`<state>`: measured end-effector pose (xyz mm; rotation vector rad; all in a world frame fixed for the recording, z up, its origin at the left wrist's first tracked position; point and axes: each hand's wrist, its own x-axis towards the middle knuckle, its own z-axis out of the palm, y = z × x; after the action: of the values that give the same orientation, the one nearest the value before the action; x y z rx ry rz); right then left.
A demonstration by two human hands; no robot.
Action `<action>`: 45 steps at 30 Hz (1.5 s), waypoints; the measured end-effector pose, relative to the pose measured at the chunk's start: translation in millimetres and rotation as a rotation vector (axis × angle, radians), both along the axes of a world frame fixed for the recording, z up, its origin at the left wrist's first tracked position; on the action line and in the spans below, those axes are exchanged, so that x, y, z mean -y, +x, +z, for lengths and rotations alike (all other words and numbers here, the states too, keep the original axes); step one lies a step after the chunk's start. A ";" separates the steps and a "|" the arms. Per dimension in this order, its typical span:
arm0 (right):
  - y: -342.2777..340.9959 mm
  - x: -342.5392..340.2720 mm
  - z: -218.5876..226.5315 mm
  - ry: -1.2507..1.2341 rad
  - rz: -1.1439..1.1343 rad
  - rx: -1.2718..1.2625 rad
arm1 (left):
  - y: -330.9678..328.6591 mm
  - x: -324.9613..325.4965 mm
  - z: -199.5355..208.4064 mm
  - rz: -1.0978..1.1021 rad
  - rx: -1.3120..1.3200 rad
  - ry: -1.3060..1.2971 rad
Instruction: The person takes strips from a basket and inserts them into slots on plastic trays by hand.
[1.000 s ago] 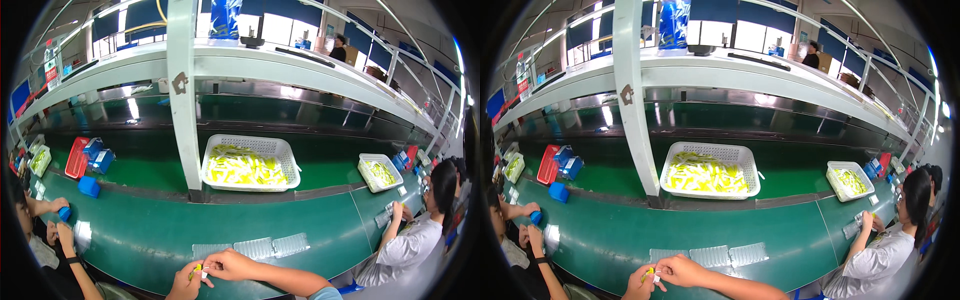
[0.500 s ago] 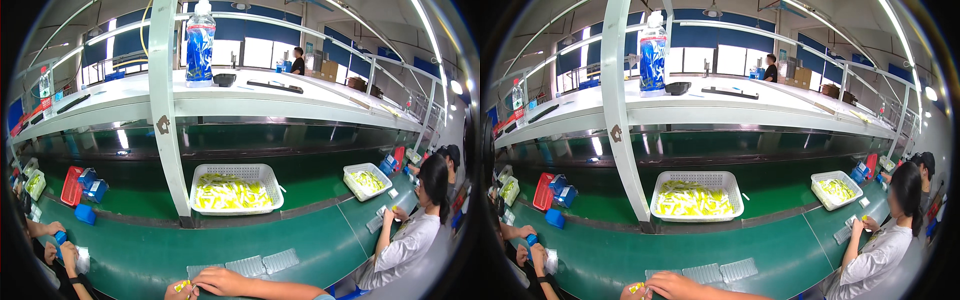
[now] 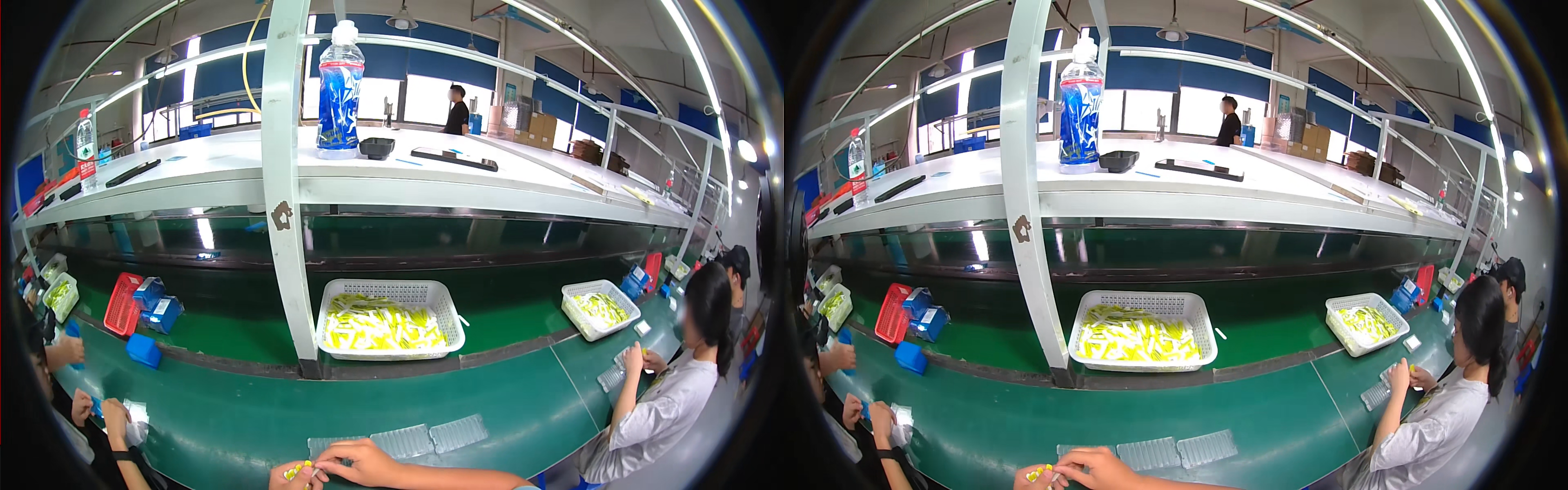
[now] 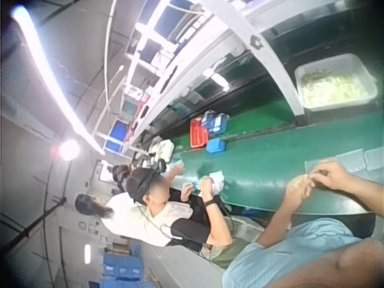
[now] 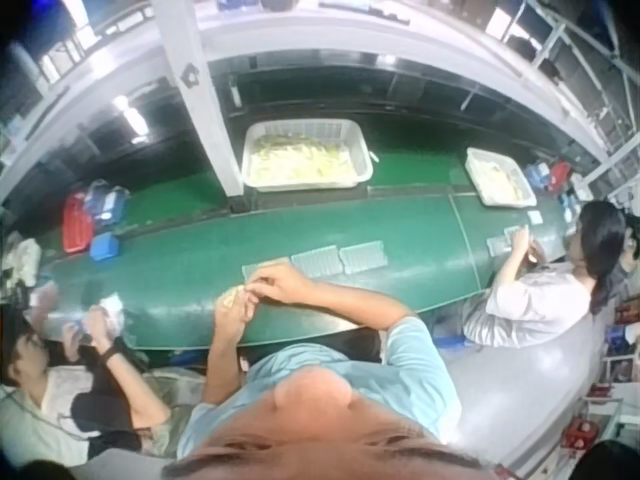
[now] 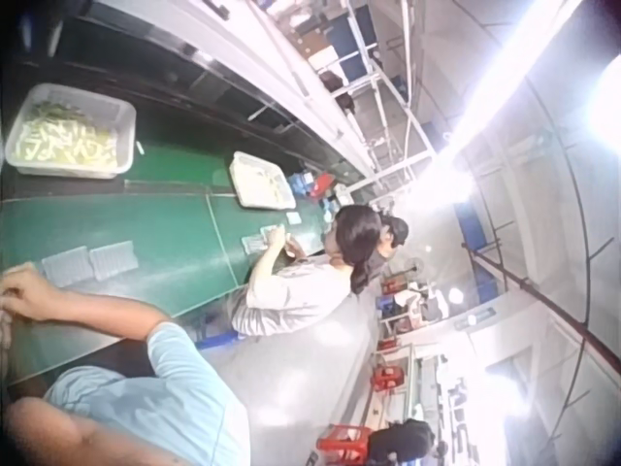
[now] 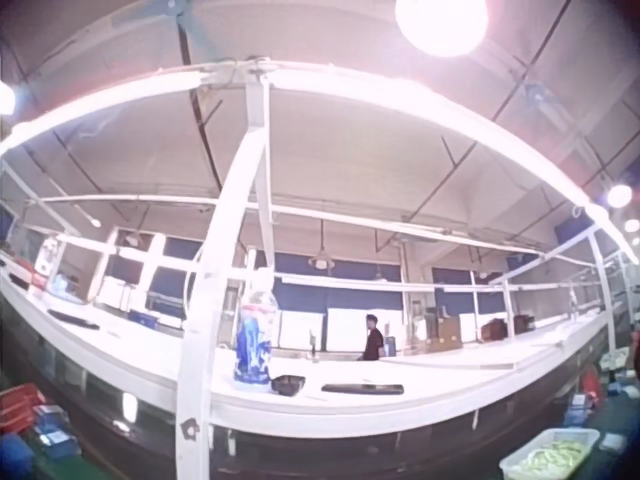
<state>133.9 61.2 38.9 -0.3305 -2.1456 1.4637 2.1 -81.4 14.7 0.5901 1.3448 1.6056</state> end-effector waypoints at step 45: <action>-23.4 -42.2 -28.1 -0.522 0.044 0.189 | -31.3 26.6 -28.8 -0.034 0.185 -0.037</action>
<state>110.5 103.4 10.8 -0.6304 -1.8837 2.0822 -29.2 -108.0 -14.1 0.4288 1.2182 1.5642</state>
